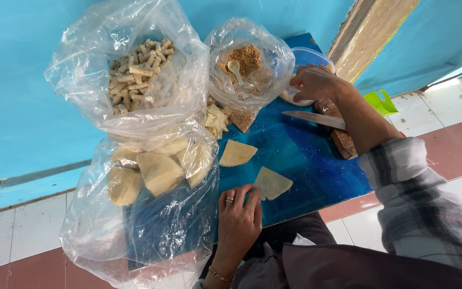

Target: The person takes triangular dough wrappers, spoons brown filling from a plastic bag onto each wrapper, and folds the wrapper over the filling by hand, setting the folded pieces on the blue table. Finished folded pieces accumulate near a bag of similar snacks.

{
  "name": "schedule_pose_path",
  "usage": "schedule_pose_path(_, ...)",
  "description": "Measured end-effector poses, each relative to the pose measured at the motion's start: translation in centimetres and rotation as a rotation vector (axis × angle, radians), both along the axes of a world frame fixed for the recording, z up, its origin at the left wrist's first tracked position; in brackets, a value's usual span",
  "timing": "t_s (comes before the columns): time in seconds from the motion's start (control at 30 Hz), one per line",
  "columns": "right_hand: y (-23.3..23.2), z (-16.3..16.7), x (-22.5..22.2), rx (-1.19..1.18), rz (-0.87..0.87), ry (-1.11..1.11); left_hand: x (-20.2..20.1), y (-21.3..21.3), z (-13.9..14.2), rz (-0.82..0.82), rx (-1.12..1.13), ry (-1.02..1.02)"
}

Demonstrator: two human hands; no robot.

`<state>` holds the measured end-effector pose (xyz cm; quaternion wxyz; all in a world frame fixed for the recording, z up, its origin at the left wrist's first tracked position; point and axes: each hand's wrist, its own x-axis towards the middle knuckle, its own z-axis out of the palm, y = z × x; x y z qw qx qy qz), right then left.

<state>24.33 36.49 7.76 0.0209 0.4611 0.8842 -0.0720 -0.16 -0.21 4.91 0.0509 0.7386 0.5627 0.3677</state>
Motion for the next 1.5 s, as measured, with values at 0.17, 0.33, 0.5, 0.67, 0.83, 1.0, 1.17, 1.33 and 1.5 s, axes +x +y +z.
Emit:
schedule_pose_path(0.17,1.5,-2.2,0.4,-0.04,-0.071,-0.012,0.0,0.0,-0.1,0.007,0.005,0.004)
schedule_pose_path(0.33,-0.1,-0.9,-0.4,0.005,-0.102,-0.012,0.1,0.0,-0.1,0.009,0.009,0.004)
schedule_pose_path(0.5,-6.5,3.3,0.1,0.35,-0.022,0.256,0.1,0.0,0.1,0.017,0.003,0.024)
schedule_pose_path(0.67,-20.2,3.3,-1.3,0.236,0.413,0.531,0.1,0.0,0.3,0.023,0.019,0.055)
schedule_pose_path(0.83,-26.7,0.8,-3.9,0.308,0.295,0.265,0.1,0.0,0.1,0.026,0.016,0.07)
schedule_pose_path(1.0,-27.7,-0.1,-4.4,0.322,0.332,0.063,0.2,0.1,-0.2,0.037,0.022,0.067)
schedule_pose_path(1.17,-26.7,-0.3,-3.2,0.383,0.33,-0.062,0.1,0.0,-0.4,0.043,0.024,0.069)
schedule_pose_path(1.33,-25.7,-0.5,-3.3,0.43,0.298,-0.032,0.2,0.1,-0.2,0.047,0.024,0.084)
schedule_pose_path(1.5,-26.2,-0.5,-3.8,0.35,0.391,0.12,0.1,0.0,-0.3,0.042,0.022,0.064)
